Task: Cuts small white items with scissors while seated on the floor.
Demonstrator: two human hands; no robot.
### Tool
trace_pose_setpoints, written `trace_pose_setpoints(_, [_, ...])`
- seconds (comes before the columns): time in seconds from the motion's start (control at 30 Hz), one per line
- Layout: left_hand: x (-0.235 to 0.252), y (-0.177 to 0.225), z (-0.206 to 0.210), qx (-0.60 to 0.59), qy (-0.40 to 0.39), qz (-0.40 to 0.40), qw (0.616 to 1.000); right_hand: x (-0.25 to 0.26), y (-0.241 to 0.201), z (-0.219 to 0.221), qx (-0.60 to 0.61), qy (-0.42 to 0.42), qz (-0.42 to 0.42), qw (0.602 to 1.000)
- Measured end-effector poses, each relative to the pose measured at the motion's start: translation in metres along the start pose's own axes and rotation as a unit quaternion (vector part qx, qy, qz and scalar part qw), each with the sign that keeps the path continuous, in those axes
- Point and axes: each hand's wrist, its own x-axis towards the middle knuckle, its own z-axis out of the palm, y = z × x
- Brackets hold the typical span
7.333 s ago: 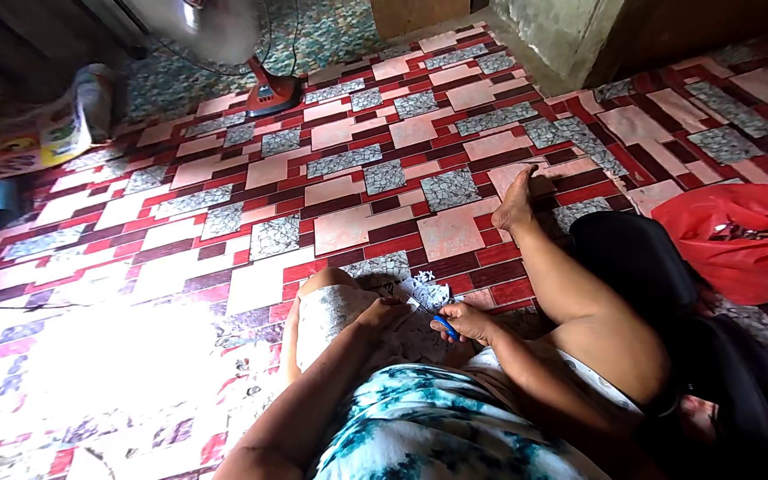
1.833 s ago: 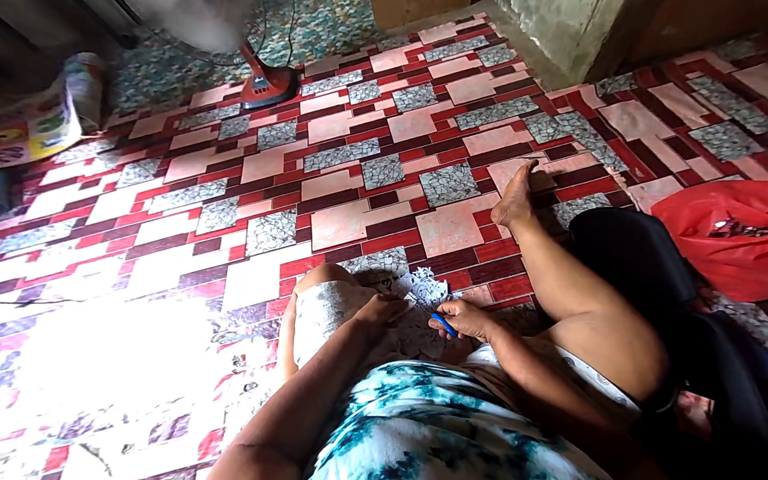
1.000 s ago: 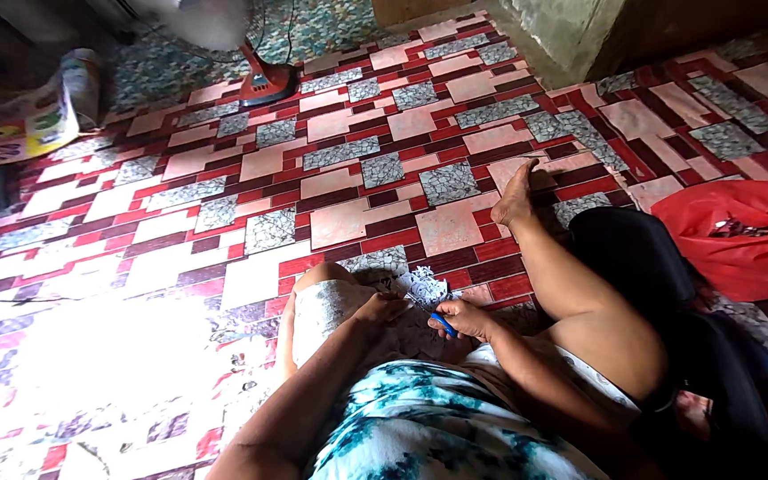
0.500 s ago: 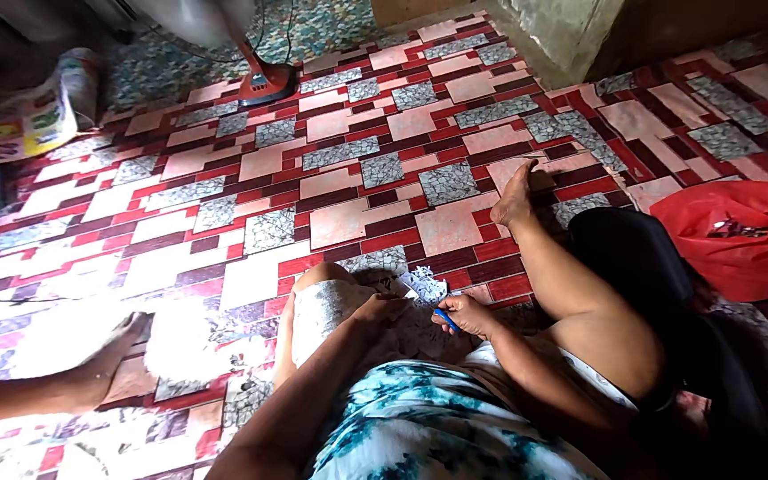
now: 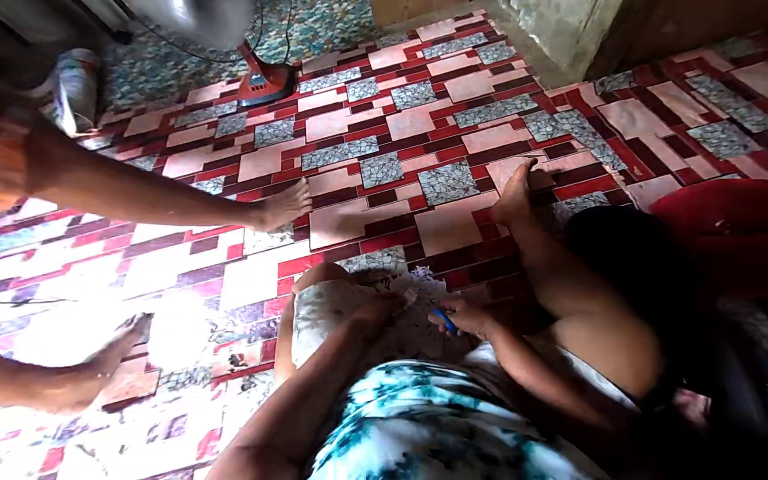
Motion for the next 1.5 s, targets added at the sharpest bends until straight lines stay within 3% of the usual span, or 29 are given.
trace_pose_setpoints(0.5, [0.005, 0.0001, -0.0024, -0.059, -0.03, -0.016, 0.998, 0.0039, 0.0053, -0.0014, 0.049, 0.023, -0.062, 0.997])
trace_pose_setpoints(0.77, [0.0059, -0.0005, -0.004, -0.062, -0.033, -0.009, 0.997, 0.0015, 0.0027, -0.0038, 0.024, -0.017, -0.006, 1.0])
trace_pose_setpoints(1.5, [0.0037, 0.0009, -0.0014, -0.052, -0.021, -0.004, 0.998, 0.0023, 0.0041, -0.0027, 0.05, 0.022, -0.054, 0.997])
